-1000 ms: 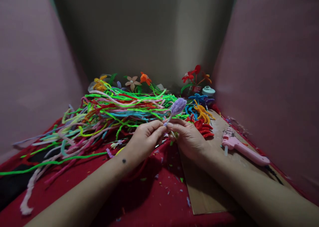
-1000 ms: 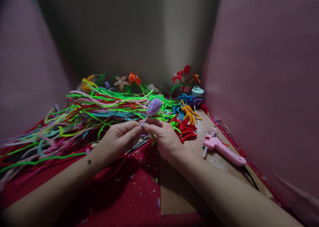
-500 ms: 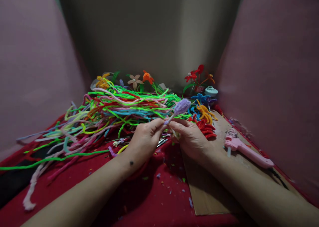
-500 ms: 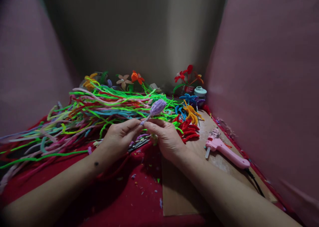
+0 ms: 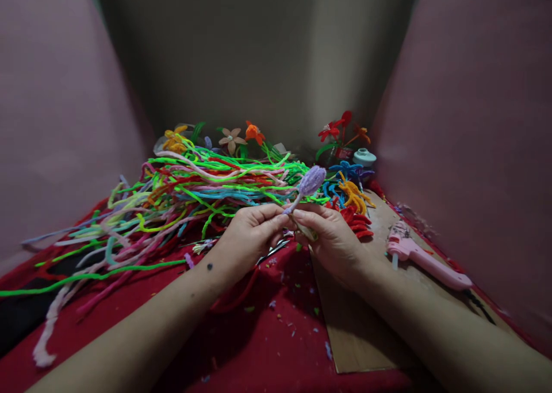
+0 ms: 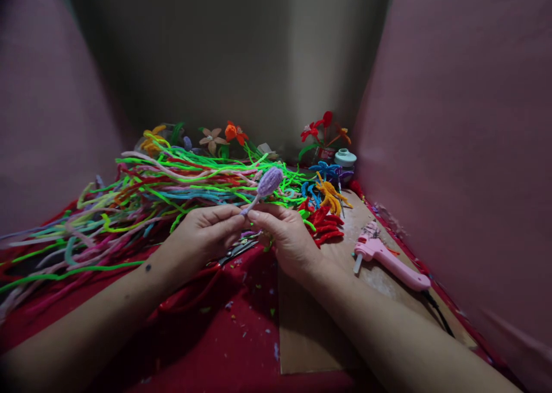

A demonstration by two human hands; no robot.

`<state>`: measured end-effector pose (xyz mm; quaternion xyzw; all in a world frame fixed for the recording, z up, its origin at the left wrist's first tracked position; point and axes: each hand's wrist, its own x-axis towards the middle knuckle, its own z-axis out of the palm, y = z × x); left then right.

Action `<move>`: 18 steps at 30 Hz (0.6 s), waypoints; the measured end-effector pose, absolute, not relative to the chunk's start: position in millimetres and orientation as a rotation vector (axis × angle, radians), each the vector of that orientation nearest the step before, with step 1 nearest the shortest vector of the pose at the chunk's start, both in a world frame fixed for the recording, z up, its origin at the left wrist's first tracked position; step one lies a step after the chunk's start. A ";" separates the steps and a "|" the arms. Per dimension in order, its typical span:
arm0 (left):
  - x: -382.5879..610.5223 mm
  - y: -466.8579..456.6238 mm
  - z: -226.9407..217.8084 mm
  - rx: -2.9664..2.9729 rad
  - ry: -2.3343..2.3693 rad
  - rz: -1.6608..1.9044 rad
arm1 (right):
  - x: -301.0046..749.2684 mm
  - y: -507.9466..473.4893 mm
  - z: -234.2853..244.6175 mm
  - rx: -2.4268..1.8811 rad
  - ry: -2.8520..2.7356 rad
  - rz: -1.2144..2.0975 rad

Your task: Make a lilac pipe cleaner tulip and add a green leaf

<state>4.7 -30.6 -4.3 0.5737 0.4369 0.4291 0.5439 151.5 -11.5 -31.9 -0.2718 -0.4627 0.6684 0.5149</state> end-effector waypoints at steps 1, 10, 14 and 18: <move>4.8 -30.5 -5.1 1.318 1.007 1.020 | 151.3 -10.7 -32.3 -0.646 -1.105 1.611; -6.7 -23.8 -8.9 1.054 0.671 0.805 | 150.6 -7.5 -32.5 -0.574 -1.075 1.672; -8.8 -21.8 -9.4 1.015 0.604 0.767 | 150.1 -8.7 -31.5 -0.576 -1.069 1.674; -9.2 -21.7 -10.4 0.998 0.597 0.749 | 149.5 -8.1 -32.0 -0.570 -1.053 1.685</move>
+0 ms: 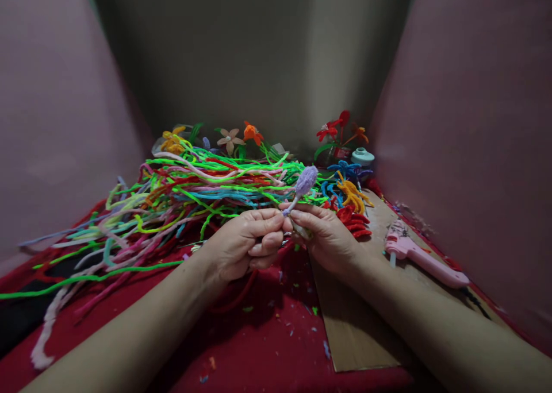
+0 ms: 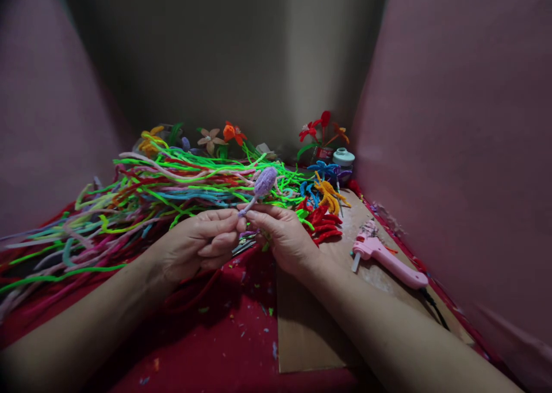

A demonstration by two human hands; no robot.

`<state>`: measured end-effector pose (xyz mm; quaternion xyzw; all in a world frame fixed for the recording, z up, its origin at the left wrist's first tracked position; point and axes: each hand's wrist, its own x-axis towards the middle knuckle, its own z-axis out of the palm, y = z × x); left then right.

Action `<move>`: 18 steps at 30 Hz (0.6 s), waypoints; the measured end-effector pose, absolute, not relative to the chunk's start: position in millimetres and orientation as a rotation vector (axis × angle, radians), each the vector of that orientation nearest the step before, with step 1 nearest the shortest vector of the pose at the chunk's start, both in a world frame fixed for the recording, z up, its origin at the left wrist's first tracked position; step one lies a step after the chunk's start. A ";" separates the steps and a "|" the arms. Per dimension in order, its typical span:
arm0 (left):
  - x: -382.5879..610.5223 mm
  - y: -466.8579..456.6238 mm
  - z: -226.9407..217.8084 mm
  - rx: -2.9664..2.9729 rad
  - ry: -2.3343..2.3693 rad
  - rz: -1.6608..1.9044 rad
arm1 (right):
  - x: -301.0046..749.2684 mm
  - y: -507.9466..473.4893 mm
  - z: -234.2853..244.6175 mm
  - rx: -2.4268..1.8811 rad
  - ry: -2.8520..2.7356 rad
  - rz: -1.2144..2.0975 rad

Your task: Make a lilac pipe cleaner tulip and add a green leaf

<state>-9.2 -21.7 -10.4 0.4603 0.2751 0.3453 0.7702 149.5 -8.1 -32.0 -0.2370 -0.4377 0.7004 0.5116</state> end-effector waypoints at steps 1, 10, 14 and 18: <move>-9.2 -21.8 -10.7 0.994 0.590 0.744 | 149.3 -7.8 -32.3 -0.574 -1.050 1.686; -6.7 -21.7 -13.1 1.019 0.561 0.744 | 150.1 -5.6 -36.0 -0.578 -1.018 1.696; -4.4 -23.1 -12.8 1.082 0.668 0.779 | 148.3 -6.2 -36.6 -0.605 -0.983 1.683; 0.1 -26.2 -12.2 1.239 0.831 0.860 | 147.2 -6.7 -36.0 -0.610 -0.991 1.649</move>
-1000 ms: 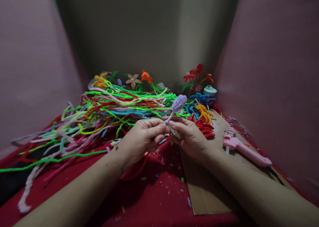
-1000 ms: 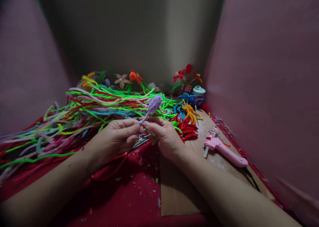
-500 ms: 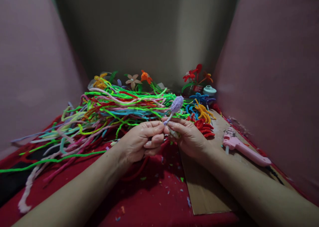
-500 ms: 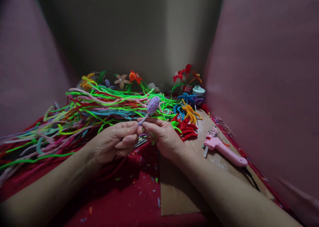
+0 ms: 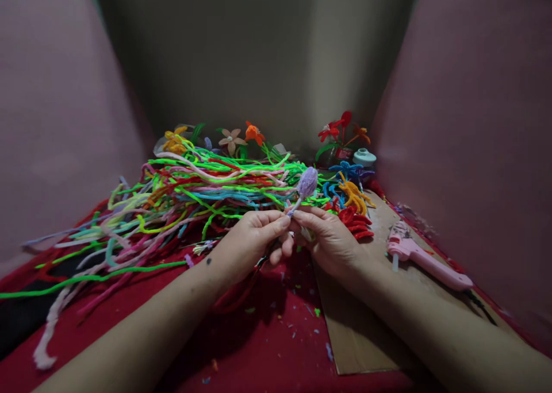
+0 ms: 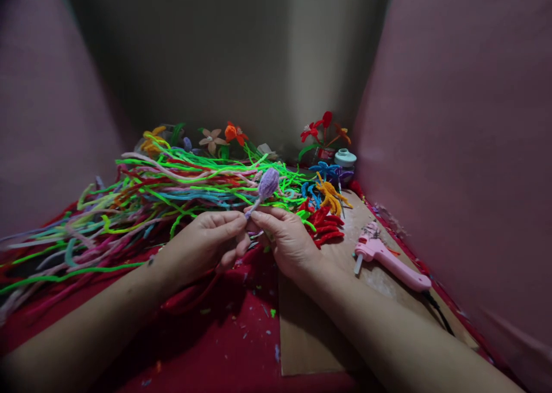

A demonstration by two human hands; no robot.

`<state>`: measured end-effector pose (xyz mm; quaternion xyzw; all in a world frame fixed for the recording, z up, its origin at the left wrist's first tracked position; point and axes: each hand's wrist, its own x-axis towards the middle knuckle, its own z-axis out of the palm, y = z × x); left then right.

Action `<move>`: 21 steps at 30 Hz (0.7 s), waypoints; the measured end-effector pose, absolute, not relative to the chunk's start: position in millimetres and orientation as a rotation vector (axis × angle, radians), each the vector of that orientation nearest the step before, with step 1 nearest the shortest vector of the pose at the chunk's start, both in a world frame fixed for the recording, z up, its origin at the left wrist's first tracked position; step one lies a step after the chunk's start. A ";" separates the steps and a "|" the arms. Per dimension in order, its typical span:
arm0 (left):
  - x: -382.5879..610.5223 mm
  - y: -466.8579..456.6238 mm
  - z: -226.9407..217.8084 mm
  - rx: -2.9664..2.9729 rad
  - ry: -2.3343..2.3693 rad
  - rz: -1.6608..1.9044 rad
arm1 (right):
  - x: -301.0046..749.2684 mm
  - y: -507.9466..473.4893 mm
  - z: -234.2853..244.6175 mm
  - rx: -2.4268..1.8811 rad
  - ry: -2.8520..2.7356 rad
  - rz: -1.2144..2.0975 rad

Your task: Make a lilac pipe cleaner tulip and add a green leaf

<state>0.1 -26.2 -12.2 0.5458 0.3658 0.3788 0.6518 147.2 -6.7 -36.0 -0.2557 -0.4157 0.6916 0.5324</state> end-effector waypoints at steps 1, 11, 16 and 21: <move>1.2 -26.8 -12.2 1.284 0.865 0.876 | 147.2 -6.6 -35.9 -0.610 -0.987 1.640; 4.8 -24.5 -9.7 1.374 1.022 0.947 | 146.0 -7.2 -35.8 -0.607 -1.031 1.633; 7.8 -30.6 -12.0 1.812 1.210 1.004 | 145.8 -7.6 -37.2 -0.650 -0.990 1.591; 7.2 -33.5 -20.8 2.229 1.438 1.023 | 146.8 -8.4 -40.4 -0.679 -1.025 1.554</move>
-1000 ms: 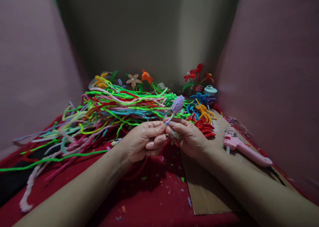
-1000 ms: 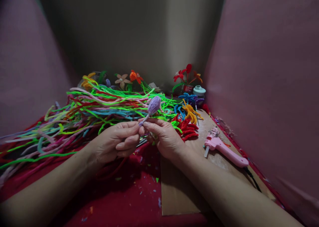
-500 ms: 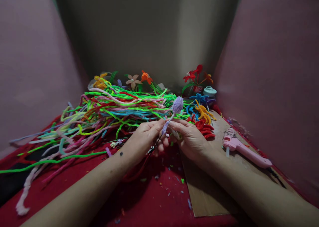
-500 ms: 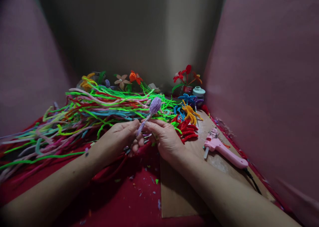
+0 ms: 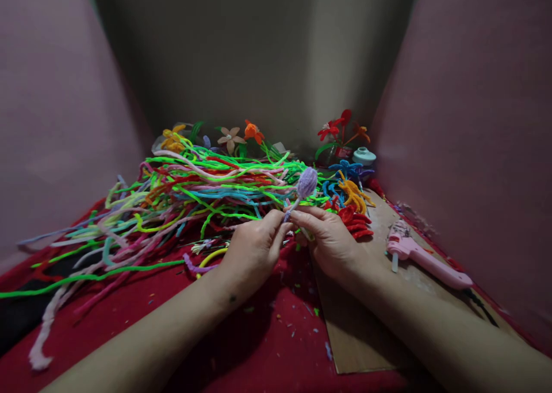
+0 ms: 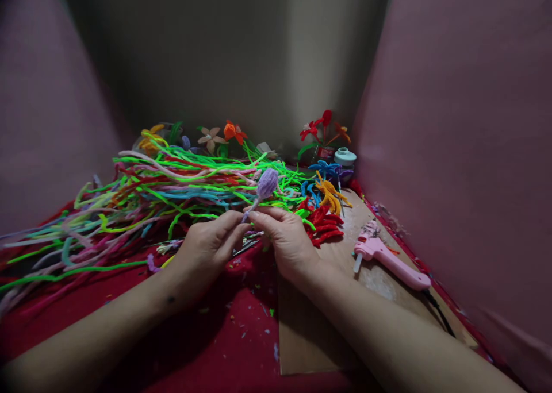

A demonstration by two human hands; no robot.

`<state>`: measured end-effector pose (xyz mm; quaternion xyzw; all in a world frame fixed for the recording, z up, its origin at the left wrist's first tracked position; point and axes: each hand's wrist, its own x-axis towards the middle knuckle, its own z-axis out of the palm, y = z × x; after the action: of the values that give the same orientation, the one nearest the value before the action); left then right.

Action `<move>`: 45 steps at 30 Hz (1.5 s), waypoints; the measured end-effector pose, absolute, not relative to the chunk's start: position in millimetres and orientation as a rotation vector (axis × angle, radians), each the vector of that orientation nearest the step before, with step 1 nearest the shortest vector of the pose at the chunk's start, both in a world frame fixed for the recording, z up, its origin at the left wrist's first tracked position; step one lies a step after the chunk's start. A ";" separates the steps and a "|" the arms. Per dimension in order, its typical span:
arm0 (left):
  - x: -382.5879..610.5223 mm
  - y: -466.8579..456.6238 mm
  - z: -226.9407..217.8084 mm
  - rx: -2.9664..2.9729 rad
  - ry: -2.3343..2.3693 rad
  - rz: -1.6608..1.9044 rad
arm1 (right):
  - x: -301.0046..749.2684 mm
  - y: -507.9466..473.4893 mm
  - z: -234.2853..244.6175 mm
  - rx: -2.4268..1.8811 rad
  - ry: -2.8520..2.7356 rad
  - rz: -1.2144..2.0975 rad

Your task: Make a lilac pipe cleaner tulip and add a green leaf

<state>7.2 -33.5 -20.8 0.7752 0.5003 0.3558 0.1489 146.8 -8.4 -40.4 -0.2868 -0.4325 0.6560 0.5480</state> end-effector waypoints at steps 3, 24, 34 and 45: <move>5.7 -32.7 -21.4 2.206 1.447 1.021 | 146.5 -9.2 -41.4 -0.698 -1.039 1.538; -4.5 -26.6 -11.5 1.085 0.624 0.779 | 150.8 -6.1 -35.2 -0.451 -1.159 1.622; -3.5 -18.4 -18.2 1.117 0.668 0.839 | 149.0 -6.8 -36.2 -0.499 -1.148 1.575; -13.7 -4.8 -21.7 1.067 0.821 1.151 | 153.5 1.7 -35.7 -0.562 -1.017 1.692</move>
<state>-13.7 -4.8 -21.7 0.4666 0.3590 0.5030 0.6328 153.5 1.7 -35.7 -0.2343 -0.4238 0.7051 0.5180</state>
